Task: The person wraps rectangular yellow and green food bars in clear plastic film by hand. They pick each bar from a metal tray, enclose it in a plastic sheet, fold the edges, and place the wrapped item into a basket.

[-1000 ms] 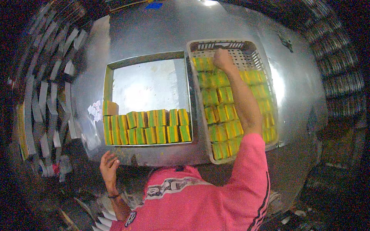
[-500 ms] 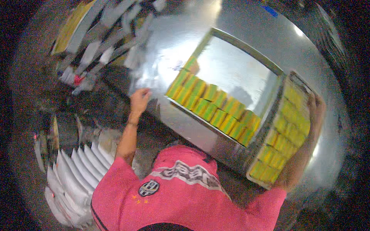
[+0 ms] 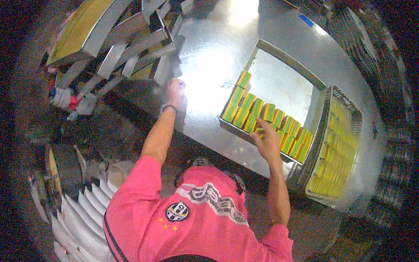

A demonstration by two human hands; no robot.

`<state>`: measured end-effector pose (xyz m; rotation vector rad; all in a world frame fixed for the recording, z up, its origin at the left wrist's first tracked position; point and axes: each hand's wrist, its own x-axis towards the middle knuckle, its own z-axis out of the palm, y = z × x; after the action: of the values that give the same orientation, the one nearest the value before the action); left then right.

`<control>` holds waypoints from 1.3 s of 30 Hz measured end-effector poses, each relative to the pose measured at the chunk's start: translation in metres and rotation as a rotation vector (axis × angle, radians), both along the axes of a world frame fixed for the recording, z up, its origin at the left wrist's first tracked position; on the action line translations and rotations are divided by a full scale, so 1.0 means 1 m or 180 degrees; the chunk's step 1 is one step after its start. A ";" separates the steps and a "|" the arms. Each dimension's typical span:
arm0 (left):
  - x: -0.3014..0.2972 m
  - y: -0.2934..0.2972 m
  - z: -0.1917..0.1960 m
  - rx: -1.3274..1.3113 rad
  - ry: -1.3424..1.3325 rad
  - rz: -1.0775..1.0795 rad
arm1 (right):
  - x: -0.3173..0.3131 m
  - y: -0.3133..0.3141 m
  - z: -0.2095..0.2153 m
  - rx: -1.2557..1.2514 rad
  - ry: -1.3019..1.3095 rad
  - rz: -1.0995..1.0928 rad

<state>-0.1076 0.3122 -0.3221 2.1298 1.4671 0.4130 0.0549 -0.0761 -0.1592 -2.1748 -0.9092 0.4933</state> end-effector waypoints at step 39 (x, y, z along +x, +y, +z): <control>-0.020 -0.263 0.210 -0.2218 -0.1793 -0.2257 | -0.039 -0.040 0.088 0.0932 -0.0003 0.0989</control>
<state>-0.1272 0.0495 -0.1118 1.6140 0.3896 0.1631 0.0157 -0.1164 -0.0711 -1.7797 -1.2458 0.4726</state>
